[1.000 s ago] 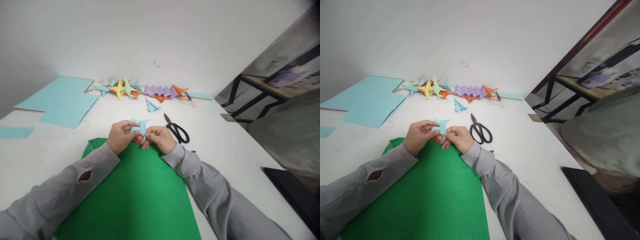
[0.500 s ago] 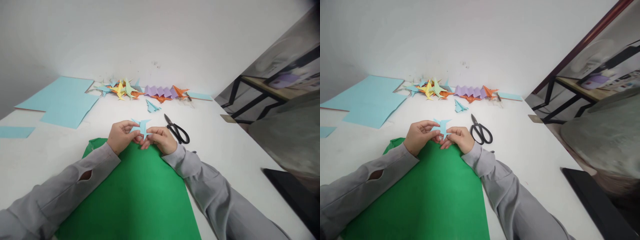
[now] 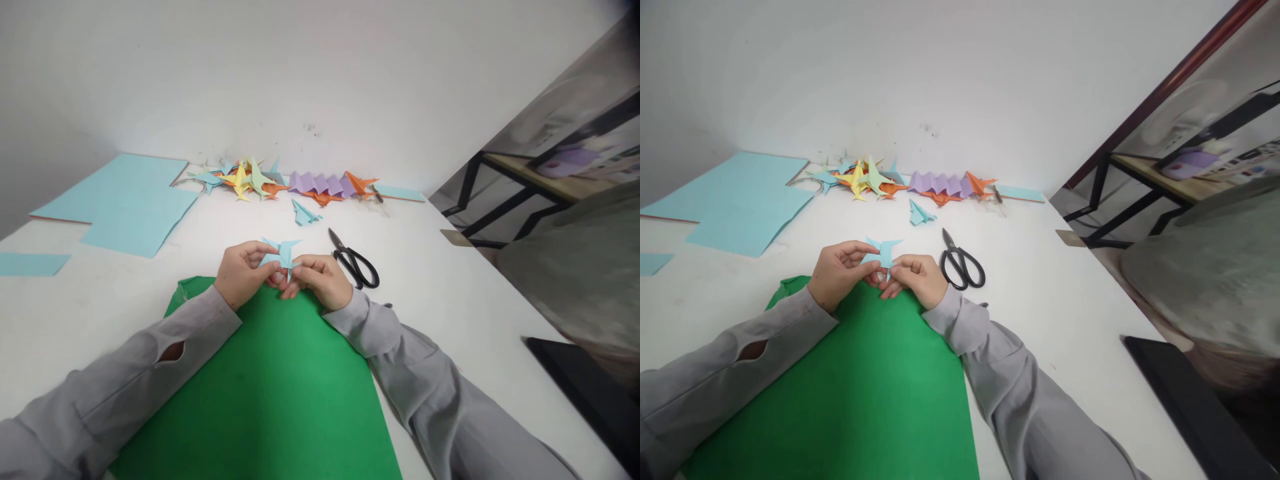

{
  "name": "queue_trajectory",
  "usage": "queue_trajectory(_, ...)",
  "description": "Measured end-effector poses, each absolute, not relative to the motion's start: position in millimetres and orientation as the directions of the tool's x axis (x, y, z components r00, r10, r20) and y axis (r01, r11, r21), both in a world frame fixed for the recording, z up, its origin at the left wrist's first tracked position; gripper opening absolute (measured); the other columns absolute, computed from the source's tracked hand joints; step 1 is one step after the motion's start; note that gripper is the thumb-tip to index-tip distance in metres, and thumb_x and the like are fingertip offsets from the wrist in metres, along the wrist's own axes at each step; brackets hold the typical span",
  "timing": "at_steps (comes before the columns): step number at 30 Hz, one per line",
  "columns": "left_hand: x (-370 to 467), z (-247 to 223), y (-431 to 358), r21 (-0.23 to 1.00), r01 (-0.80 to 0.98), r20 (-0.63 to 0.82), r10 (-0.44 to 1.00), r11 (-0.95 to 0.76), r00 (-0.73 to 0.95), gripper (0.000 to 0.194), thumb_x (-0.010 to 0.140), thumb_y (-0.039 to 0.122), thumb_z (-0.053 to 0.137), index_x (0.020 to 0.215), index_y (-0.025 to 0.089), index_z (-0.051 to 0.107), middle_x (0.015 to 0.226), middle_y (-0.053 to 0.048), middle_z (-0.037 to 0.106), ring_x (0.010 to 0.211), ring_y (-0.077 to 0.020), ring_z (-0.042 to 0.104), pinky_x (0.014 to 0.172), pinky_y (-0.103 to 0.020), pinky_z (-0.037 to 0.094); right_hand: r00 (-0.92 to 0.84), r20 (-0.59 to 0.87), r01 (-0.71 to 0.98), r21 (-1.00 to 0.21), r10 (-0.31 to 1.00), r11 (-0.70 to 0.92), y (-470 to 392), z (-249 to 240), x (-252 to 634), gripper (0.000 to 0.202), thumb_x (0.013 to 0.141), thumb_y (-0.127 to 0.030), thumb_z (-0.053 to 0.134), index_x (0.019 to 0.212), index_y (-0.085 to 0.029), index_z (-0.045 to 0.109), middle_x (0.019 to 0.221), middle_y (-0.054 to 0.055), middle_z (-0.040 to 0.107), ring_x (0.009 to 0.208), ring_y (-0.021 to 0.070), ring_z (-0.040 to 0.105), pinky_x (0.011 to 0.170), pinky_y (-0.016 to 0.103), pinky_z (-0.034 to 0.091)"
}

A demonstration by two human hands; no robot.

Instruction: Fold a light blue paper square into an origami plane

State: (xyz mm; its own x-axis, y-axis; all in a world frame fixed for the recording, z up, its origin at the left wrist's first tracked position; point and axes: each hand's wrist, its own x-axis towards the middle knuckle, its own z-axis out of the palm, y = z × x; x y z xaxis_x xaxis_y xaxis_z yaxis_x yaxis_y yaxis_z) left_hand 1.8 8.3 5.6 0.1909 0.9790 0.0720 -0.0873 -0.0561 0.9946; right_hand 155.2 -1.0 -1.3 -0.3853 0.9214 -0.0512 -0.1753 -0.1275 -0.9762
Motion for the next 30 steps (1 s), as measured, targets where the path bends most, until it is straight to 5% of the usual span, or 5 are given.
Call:
queue_trajectory(8, 2.0, 6.8, 7.5, 0.994, -0.071, 0.089, 0.980, -0.078, 0.180, 0.021, 0.057, 0.016, 0.066, 0.076, 0.011, 0.058, 0.048, 0.001, 0.061, 0.042, -0.0132, 0.058, 0.044, -0.025, 0.051, -0.375, -0.064, -0.151, -0.980, 0.925, -0.129, 0.4, -3.7, 153.8, 0.031, 0.064, -0.041, 0.068, 0.064, -0.011, 0.057, 0.054, 0.003, 0.064, 0.046, 0.0149, 0.063, 0.043, 0.021, 0.047)
queue_trajectory(15, 0.2, 8.4, 7.7, 0.992, -0.066, 0.113, 0.988, -0.106, 0.109, 0.024, 0.057, 0.019, 0.067, 0.077, 0.010, 0.058, 0.048, 0.001, 0.060, 0.041, -0.0124, 0.058, 0.043, -0.024, 0.050, -0.340, -0.060, -0.304, -0.938, 0.939, -0.170, 4.2, -8.4, 157.8, 0.025, 0.057, -0.027, 0.071, 0.074, -0.013, 0.059, 0.056, 0.002, 0.067, 0.047, 0.0160, 0.064, 0.047, 0.024, 0.048)
queue_trajectory(23, 4.0, 7.3, 4.8, 0.991, -0.069, 0.123, 0.976, -0.112, 0.182, 0.025, 0.058, 0.021, 0.067, 0.080, 0.012, 0.059, 0.052, 0.000, 0.063, 0.045, -0.0140, 0.060, 0.045, -0.026, 0.051, -0.217, -0.048, -0.297, -0.948, 0.975, -0.113, 6.0, -10.2, 154.0, 0.026, 0.061, -0.037, 0.070, 0.068, -0.015, 0.059, 0.052, -0.002, 0.063, 0.046, 0.0112, 0.059, 0.049, 0.023, 0.048)
queue_trajectory(30, -1.1, 11.9, 2.4, 0.983, -0.185, 0.043, 0.965, 0.006, 0.260, 0.037, 0.071, 0.029, 0.058, 0.102, 0.009, 0.057, 0.063, -0.003, 0.065, 0.057, -0.0163, 0.064, 0.059, -0.030, 0.053, -0.172, -0.091, -0.340, -0.929, 0.981, -0.146, 8.2, -10.6, 154.3, 0.024, 0.055, -0.028, 0.074, 0.062, -0.016, 0.054, 0.049, -0.003, 0.062, 0.041, 0.0104, 0.057, 0.044, 0.021, 0.046)
